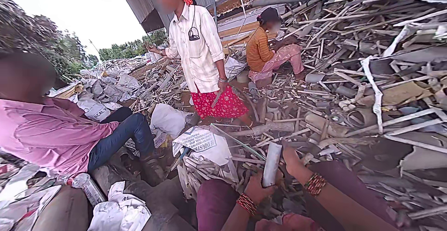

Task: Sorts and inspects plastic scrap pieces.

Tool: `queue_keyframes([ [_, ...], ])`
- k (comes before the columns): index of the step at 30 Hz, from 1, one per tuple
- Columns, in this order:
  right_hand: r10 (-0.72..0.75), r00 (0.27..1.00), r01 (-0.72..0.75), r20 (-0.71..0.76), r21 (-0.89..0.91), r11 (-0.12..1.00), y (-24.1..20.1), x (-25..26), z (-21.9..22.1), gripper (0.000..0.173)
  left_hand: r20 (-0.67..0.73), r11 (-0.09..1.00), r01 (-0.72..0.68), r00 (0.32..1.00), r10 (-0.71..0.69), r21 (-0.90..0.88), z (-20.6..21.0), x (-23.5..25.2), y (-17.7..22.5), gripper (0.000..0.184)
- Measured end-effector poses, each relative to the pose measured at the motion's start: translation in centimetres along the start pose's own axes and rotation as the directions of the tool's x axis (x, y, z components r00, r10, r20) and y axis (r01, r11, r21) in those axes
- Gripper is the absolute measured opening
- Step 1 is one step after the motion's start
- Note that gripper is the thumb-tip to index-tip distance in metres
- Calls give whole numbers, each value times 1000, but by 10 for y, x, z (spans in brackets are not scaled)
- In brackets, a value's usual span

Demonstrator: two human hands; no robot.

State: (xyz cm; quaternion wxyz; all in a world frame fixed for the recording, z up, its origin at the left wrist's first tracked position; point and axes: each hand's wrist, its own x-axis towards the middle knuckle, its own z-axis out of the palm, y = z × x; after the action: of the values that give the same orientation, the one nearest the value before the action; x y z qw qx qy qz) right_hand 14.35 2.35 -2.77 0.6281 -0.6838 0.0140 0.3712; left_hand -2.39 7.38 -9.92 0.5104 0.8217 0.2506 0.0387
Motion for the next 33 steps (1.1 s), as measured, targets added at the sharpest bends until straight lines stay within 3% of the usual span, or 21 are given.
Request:
queue_keyframes([
  [7,-80,987,74,142,45,996,0,0,-3,73,-35,997,-53,998,51,-47,7,0,-3,64],
  [12,-280,924,305,260,-64,950,4,-5,-7,49,-60,994,-57,997,51,-98,6,0,-5,65],
  [25,-317,947,314,48,51,948,-5,-1,-6,51,-104,993,-56,994,46,-99,0,4,-3,64],
  [33,-261,960,261,97,17,965,1,0,-2,58,-158,969,-171,977,143,-180,3,-3,-8,73],
])
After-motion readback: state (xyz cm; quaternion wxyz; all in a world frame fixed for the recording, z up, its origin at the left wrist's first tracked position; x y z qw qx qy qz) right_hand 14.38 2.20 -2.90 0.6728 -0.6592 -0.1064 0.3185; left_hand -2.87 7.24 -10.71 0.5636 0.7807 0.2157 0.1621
